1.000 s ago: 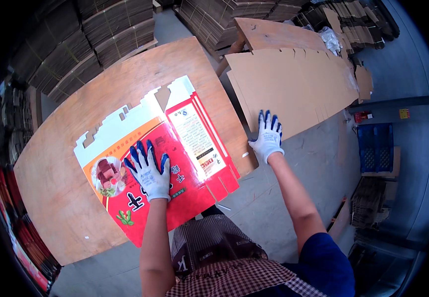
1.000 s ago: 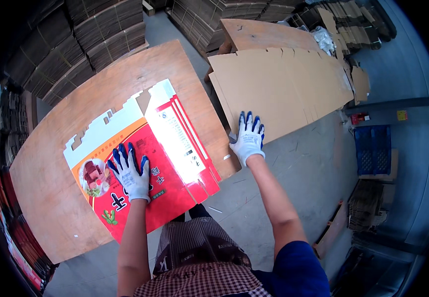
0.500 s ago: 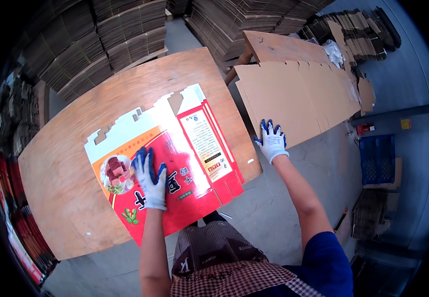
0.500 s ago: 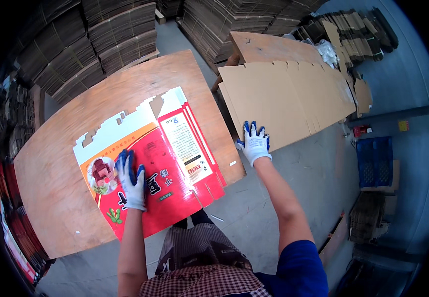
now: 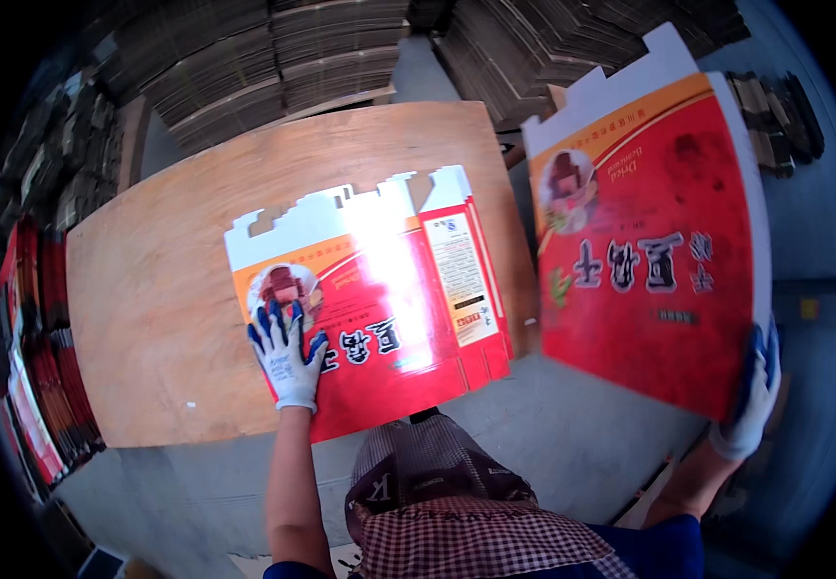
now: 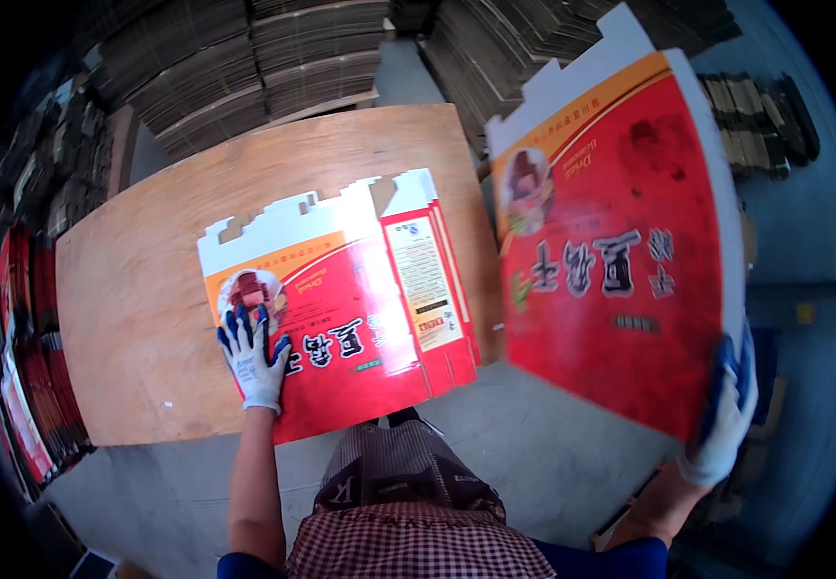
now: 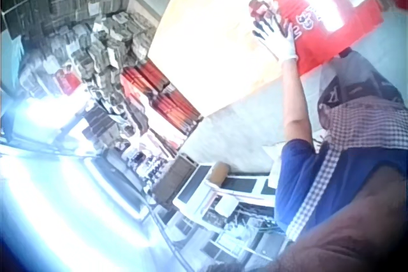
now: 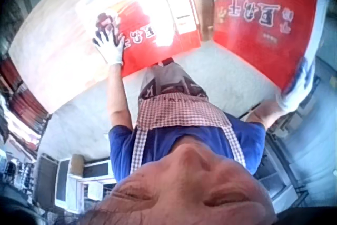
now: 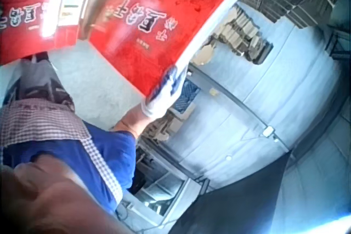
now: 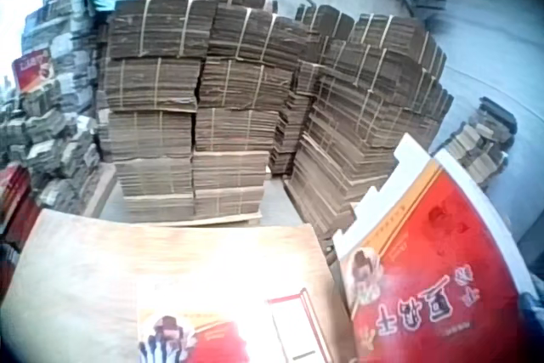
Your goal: The person applies a white paste to the grooves of a large flat cardboard sheet using a cloth. They then pick up a pre-printed red cardboard box, fold it into shape, and place it on the table. The person repeats this process with several boxes.
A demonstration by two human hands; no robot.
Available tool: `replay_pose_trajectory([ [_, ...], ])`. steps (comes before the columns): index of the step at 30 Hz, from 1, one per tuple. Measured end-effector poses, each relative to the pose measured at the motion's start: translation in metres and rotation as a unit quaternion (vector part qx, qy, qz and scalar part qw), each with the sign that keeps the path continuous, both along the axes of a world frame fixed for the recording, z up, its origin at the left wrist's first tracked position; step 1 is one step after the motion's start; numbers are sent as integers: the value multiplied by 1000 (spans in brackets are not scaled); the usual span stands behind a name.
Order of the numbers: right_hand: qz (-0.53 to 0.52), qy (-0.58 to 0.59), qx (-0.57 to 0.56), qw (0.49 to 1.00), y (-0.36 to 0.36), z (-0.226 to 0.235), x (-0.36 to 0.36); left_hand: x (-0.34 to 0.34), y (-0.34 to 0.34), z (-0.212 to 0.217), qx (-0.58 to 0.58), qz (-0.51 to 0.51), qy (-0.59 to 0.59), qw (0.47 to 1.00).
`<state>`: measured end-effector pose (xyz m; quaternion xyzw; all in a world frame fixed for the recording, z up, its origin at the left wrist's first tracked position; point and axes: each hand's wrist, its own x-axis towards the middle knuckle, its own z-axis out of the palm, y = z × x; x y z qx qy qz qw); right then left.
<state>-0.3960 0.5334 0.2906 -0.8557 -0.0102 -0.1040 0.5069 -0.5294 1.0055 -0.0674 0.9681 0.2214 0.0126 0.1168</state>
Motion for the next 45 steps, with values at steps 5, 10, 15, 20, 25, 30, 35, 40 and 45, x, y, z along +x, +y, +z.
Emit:
replay_pose_trajectory([
  [5,48,109,66,991,22,-83,-7,-12,21,-21,-144,4,-155,977],
  [10,28,260,293,920,76,-291,-24,-14,24,-7,-329,52,-272,903],
  [15,89,362,255,892,103,-363,-34,-12,23,-1,-456,137,-315,821],
  [20,95,348,196,912,112,-366,-38,-11,27,-6,-442,132,-302,834],
  [25,68,330,154,929,133,-380,-72,22,-5,-2,0,51,-63,997],
  [30,74,302,-91,946,151,-346,-61,108,-107,26,-96,-70,23,993],
  [35,23,64,-217,974,83,-326,29,122,-119,9,-30,-80,43,995],
  [40,36,322,204,924,38,-356,113,126,-121,10,-32,-89,61,994],
  [45,216,338,221,889,95,-293,126,123,-116,6,-27,-82,51,995],
])
